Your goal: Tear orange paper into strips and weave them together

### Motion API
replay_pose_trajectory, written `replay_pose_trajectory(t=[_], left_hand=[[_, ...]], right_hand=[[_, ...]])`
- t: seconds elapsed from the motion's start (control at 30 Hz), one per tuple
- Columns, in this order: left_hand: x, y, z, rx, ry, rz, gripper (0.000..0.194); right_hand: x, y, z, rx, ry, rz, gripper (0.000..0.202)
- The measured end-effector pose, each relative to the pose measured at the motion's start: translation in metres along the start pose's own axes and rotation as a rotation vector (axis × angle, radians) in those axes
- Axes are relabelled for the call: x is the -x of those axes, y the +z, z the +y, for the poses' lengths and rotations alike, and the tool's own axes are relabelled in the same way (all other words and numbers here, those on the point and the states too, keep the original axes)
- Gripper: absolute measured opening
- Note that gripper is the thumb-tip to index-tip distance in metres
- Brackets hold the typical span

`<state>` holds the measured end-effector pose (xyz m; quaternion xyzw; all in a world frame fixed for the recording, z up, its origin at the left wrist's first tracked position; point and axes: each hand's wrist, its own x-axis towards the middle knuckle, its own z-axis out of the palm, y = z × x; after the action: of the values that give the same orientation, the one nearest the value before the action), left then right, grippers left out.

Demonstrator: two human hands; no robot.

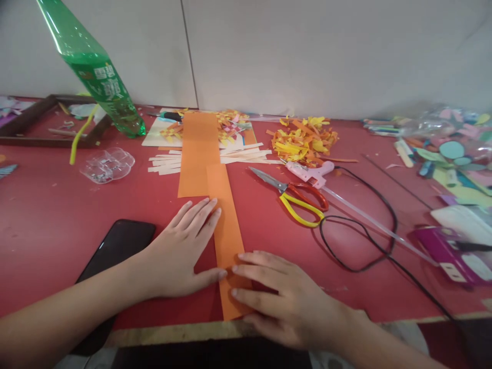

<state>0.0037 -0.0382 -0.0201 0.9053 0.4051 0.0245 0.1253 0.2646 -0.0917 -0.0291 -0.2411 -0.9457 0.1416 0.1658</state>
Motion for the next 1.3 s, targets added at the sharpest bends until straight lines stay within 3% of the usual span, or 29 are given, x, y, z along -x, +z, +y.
replay_pose_trajectory(t=[0.27, 0.8, 0.97, 1.07, 1.3], left_hand=[[0.0, 0.001, 0.0, -0.025, 0.019, 0.014, 0.099], [-0.001, -0.002, 0.003, -0.027, 0.022, 0.033, 0.094], [-0.002, -0.002, 0.004, -0.01, 0.09, -0.024, 0.089], [-0.002, 0.001, 0.003, -0.001, 0.09, 0.005, 0.088], [-0.002, 0.0, 0.002, -0.047, -0.006, 0.123, 0.069]], right_hand=[[-0.009, -0.011, -0.004, 0.017, -0.079, -0.071, 0.036], [-0.021, -0.015, -0.005, -0.157, -0.058, -0.026, 0.024], [-0.017, -0.008, -0.007, -0.145, -0.045, 0.023, 0.017], [-0.016, -0.006, -0.01, -0.077, -0.029, 0.072, 0.023], [-0.01, -0.006, -0.009, 0.018, 0.03, 0.012, 0.041]])
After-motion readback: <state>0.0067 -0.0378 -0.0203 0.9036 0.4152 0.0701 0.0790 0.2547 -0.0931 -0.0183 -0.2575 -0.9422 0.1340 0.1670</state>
